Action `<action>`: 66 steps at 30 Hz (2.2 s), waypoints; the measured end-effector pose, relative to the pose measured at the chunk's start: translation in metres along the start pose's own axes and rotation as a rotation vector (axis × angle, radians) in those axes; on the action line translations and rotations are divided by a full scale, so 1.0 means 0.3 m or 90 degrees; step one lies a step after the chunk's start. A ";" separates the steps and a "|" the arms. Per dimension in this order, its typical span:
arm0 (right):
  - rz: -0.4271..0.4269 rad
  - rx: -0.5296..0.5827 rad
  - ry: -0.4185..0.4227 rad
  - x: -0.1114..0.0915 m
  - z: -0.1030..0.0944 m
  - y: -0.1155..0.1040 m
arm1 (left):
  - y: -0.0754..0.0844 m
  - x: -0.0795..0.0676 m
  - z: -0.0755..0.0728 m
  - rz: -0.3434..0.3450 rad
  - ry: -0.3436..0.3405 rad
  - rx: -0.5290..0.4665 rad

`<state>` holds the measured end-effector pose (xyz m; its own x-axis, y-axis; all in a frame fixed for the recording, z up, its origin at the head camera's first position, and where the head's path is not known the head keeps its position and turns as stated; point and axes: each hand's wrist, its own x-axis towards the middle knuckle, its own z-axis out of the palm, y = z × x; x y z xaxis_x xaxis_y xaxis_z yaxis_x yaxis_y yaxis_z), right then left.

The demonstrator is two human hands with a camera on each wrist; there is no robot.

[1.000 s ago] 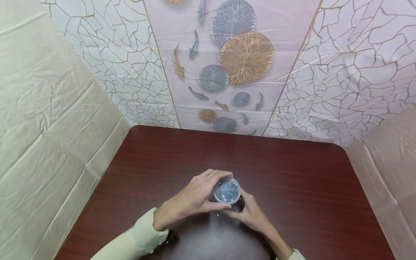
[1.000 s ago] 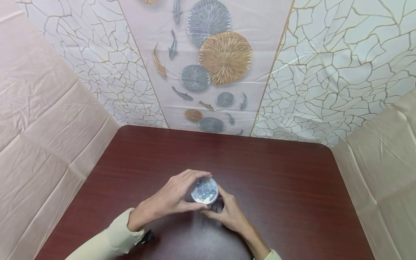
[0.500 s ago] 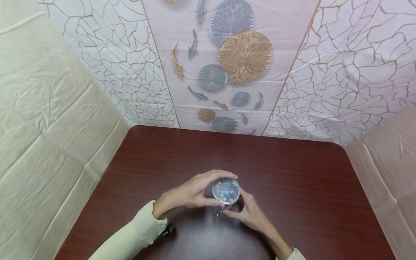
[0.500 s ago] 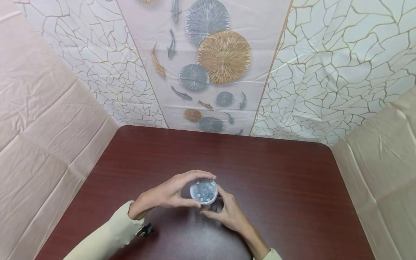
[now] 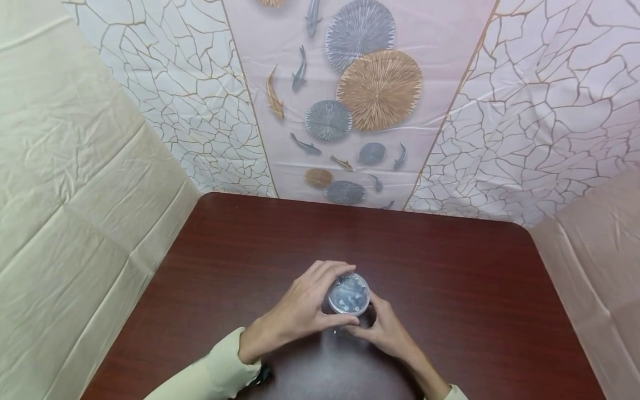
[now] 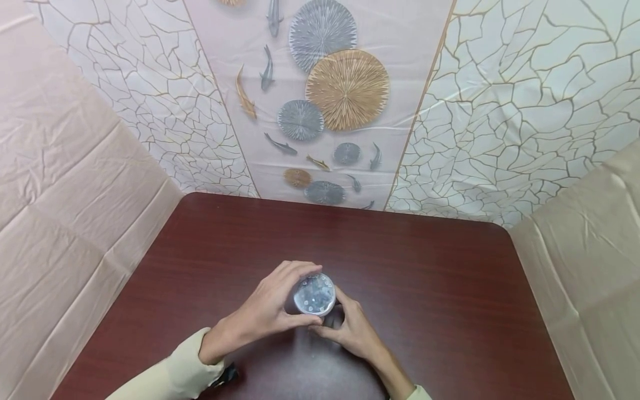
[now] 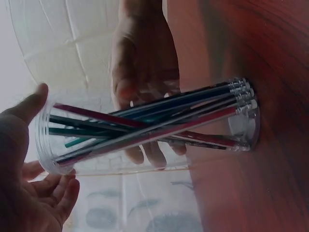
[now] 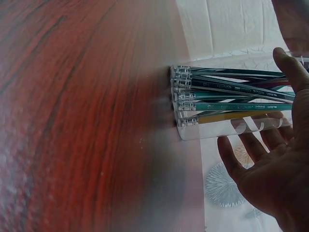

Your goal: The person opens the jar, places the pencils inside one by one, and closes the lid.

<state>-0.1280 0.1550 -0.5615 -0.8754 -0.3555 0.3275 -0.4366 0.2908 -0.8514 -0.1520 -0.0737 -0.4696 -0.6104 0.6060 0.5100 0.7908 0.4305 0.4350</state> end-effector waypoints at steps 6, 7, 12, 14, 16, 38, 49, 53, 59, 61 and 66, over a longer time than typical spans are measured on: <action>-0.008 0.001 0.003 -0.002 -0.002 -0.002 | 0.008 0.004 -0.013 0.016 -0.007 0.004; -0.011 0.000 0.003 -0.002 -0.003 -0.003 | 0.004 0.006 -0.016 0.023 -0.012 0.000; -0.020 0.001 0.000 0.001 -0.003 -0.006 | -0.035 0.021 -0.033 0.071 -0.046 -0.050; -0.020 0.002 -0.004 0.002 -0.003 -0.008 | -0.058 0.027 -0.035 0.088 -0.063 -0.091; -0.021 0.002 -0.007 0.004 -0.003 -0.011 | -0.079 0.032 -0.038 0.097 -0.087 -0.142; 0.001 0.011 -0.012 -0.003 0.003 0.000 | -0.078 0.031 -0.027 0.032 -0.121 -0.230; -0.004 0.014 -0.012 0.005 -0.003 -0.004 | -0.043 0.037 -0.045 0.055 -0.070 -0.054; -0.008 0.006 -0.012 0.007 -0.004 -0.007 | -0.061 0.039 -0.048 0.094 -0.090 -0.115; -0.005 0.004 -0.014 0.009 -0.003 -0.004 | -0.080 0.040 -0.039 0.095 -0.114 -0.202; -0.005 0.008 -0.015 0.008 -0.004 -0.001 | -0.081 0.037 -0.037 0.093 -0.117 -0.210; 0.002 0.011 -0.014 0.006 -0.006 0.003 | -0.072 0.030 -0.041 0.066 -0.107 -0.159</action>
<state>-0.1302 0.1561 -0.5611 -0.8715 -0.3745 0.3164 -0.4307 0.2764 -0.8591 -0.1751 -0.0858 -0.4653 -0.4947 0.7488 0.4410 0.8006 0.1954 0.5664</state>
